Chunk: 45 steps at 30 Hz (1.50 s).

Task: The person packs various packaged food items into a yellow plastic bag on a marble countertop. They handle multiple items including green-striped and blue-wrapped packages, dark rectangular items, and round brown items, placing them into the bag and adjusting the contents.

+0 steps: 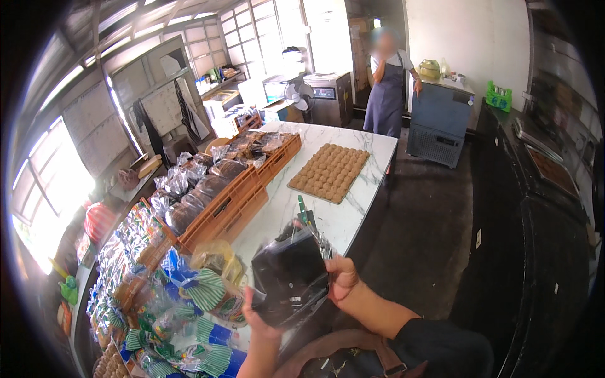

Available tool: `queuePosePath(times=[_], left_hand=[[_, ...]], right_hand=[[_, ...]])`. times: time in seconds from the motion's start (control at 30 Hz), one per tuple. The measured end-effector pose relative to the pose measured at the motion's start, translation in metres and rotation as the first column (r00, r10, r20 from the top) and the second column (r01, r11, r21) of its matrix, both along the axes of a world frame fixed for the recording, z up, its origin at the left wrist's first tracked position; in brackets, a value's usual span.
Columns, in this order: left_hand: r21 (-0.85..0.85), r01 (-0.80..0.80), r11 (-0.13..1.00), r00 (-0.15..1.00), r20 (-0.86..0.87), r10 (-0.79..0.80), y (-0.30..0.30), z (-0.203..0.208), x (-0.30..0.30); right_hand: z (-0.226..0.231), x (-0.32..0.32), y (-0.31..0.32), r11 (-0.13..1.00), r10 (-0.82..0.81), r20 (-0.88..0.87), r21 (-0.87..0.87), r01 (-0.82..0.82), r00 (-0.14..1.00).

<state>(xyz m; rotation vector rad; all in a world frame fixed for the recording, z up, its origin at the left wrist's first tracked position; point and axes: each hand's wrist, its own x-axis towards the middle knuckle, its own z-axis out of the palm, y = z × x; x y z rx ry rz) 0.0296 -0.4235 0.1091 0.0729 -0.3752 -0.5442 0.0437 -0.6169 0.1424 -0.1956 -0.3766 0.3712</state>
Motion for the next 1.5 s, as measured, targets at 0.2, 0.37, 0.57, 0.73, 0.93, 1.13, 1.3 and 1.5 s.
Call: queuePosePath(times=[0.2, 0.37, 0.57, 0.73, 0.93, 1.13, 1.3, 1.5], left_hand=[[0.090, -0.328, 0.941, 0.927, 0.224, 0.301, 0.017, 0.003, 0.017], [-0.067, -0.336, 0.940, 0.935, 0.096, 0.341, 0.031, 0.009, 0.026], [-0.006, -0.358, 0.934, 0.924, 0.138, 0.356, 0.019, -0.011, 0.007], [0.240, -0.227, 0.944, 0.959, 0.224, 0.174, 0.002, -0.023, 0.014], [0.031, -0.043, 0.999, 0.991, 0.129, 0.039, -0.017, -0.022, 0.011], [-0.135, -0.424, 0.896, 0.905, -0.033, 0.424, -0.026, 0.012, 0.023], [0.003, -0.458, 0.889, 0.888, -0.047, 0.457, -0.027, -0.007, 0.004], [0.033, 0.090, 0.995, 0.991, 0.094, -0.092, -0.038, -0.050, -0.033]], right_hand=[[-0.009, 0.012, -0.002, 0.967, 0.248, -0.055, -0.052, -0.250, 0.967], [-0.048, -0.009, 0.026, 0.867, 0.451, -0.218, -0.126, -0.483, 0.866], [-0.047, -0.014, 0.002, 0.972, 0.131, -0.080, -0.185, -0.144, 0.988], [-0.033, 0.003, -0.005, 0.993, 0.116, -0.178, 0.018, -0.114, 0.977], [-0.027, 0.014, -0.011, 0.995, 0.101, -0.274, 0.010, -0.102, 0.956], [-0.035, 0.016, -0.017, 0.883, 0.466, -0.182, 0.154, -0.443, 0.866], [-0.023, 0.001, -0.042, 0.954, 0.219, 0.001, -0.208, -0.214, 0.976], [-0.015, 0.002, -0.039, 0.994, 0.095, 0.166, -0.064, -0.085, 0.982]])
